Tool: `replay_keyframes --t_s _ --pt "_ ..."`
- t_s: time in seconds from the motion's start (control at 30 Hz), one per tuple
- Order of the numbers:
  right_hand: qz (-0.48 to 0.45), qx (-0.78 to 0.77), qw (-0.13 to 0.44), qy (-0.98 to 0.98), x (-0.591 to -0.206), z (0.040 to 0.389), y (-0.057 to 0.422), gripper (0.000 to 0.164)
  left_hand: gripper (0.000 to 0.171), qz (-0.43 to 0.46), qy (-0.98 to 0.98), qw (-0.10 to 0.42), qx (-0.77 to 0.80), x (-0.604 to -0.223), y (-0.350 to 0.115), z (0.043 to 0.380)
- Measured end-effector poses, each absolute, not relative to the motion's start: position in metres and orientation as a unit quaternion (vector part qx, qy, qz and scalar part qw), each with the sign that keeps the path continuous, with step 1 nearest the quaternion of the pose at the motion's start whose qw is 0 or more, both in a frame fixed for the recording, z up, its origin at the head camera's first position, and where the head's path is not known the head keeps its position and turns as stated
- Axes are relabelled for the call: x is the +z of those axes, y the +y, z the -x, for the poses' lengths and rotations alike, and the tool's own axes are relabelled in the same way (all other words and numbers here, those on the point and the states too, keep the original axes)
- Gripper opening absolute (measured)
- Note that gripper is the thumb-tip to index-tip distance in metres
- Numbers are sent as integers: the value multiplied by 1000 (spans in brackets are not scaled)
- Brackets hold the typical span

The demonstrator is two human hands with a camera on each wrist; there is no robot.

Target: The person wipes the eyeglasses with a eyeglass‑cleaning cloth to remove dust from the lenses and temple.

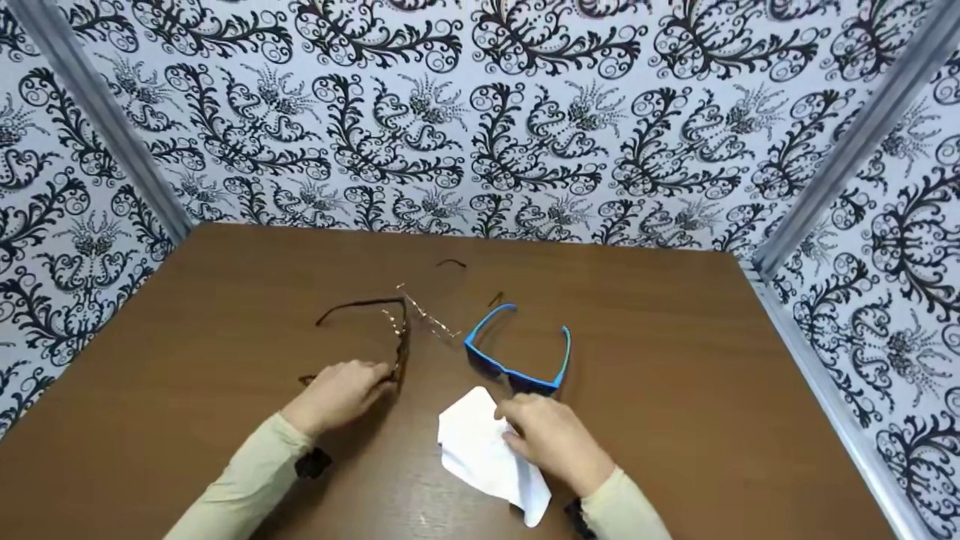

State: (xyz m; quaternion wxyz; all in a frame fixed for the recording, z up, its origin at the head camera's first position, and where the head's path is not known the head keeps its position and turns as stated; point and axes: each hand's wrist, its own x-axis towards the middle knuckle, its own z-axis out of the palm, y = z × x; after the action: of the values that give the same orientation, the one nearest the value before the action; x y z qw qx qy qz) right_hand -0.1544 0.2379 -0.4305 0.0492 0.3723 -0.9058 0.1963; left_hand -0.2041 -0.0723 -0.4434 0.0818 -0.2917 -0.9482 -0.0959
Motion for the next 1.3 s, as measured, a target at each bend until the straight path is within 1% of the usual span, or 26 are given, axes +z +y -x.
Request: replay_keyframes --t_s 0.1,0.2,0.33,0.5,0.63,0.8,0.9,1.07,1.17,1.3 --pt "-358 212 4 -909 -435 153 236 16 15 288 -950 66 -105 -446 -74 203" --pt "-352 225 -20 -908 -438 151 236 15 17 290 -949 52 -108 -449 -73 204" --pt "-357 224 -15 -907 -441 149 236 15 19 297 -947 49 -109 -452 -69 205" --pt "-361 213 -7 -908 -440 147 234 20 18 292 -945 64 -134 -453 -66 207" --pt "-360 196 -7 -912 -441 147 232 18 19 288 -939 76 -171 -455 -65 208" --pt "-356 181 13 -916 -444 147 231 15 25 281 -936 74 -199 -455 -65 208" --pt "-355 173 35 -918 -444 148 230 13 26 273 -939 76 -193 -454 -65 208" --pt "-342 186 92 -917 -441 151 229 12 26 266 -941 102 -183 -449 -67 207" --pt "-322 217 121 -914 -438 152 229 14 28 271 -935 123 -193 -447 -69 208" --pt "-305 282 156 -896 -434 155 230 18 31 273 -928 135 -216 -445 -71 209"
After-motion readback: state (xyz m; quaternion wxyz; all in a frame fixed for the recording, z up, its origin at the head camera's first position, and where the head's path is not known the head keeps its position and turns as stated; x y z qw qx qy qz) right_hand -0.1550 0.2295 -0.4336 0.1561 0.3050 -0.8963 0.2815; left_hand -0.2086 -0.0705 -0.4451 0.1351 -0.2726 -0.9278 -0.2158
